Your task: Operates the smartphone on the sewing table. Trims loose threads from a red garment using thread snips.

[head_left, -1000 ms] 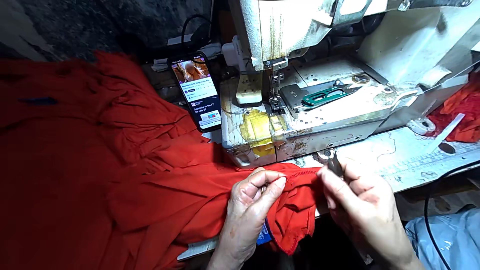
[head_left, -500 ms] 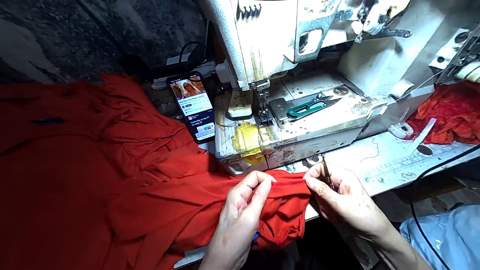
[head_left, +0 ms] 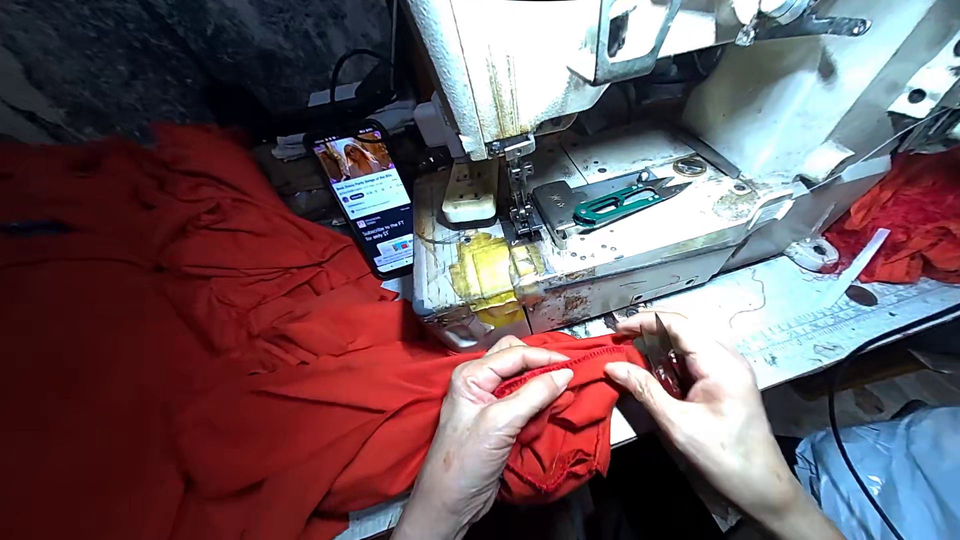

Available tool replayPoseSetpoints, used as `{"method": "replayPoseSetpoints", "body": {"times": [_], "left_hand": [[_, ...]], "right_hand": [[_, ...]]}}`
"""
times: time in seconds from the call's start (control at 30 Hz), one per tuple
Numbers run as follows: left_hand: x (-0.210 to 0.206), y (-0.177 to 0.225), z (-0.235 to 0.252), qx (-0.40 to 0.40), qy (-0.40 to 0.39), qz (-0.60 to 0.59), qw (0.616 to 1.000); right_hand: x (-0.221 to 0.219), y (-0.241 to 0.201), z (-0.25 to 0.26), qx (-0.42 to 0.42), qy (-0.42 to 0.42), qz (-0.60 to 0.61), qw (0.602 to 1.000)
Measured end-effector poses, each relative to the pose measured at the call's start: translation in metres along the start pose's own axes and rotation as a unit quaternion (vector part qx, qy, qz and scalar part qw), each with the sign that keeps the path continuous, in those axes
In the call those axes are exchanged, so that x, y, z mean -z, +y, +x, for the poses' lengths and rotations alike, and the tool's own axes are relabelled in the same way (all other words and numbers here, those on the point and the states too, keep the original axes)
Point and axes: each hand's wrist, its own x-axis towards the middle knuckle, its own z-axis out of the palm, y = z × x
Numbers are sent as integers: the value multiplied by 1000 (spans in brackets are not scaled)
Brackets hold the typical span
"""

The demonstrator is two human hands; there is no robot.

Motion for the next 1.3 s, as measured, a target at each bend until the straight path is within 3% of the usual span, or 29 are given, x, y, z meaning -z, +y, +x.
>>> {"method": "replayPoseSetpoints", "body": {"times": [0.1, 0.27, 0.43, 0.73, 0.87, 1.0, 1.3], "left_hand": [[-2, 2, 1, 13, 15, -4, 1000], [0, 2, -2, 26, 5, -36, 999], [0, 1, -3, 25, 9, -42, 999], [-1, 1, -2, 24, 5, -46, 999], [-5, 7, -3, 27, 12, -52, 998], [-1, 2, -2, 33, 6, -38, 999], [1, 0, -2, 20, -7, -29, 999]], "right_hand": [[4, -17, -11, -9, 14, 27, 999], [3, -27, -17, -119, -148, 132, 973], [-2, -26, -13, -181, -166, 123, 961], [-9, -15, -17, -112, -134, 98, 980], [-5, -24, -15, -142, -149, 83, 975], [-8, -16, -15, -110, -144, 89, 979], [-14, -24, -16, -124, -130, 72, 981]]}}
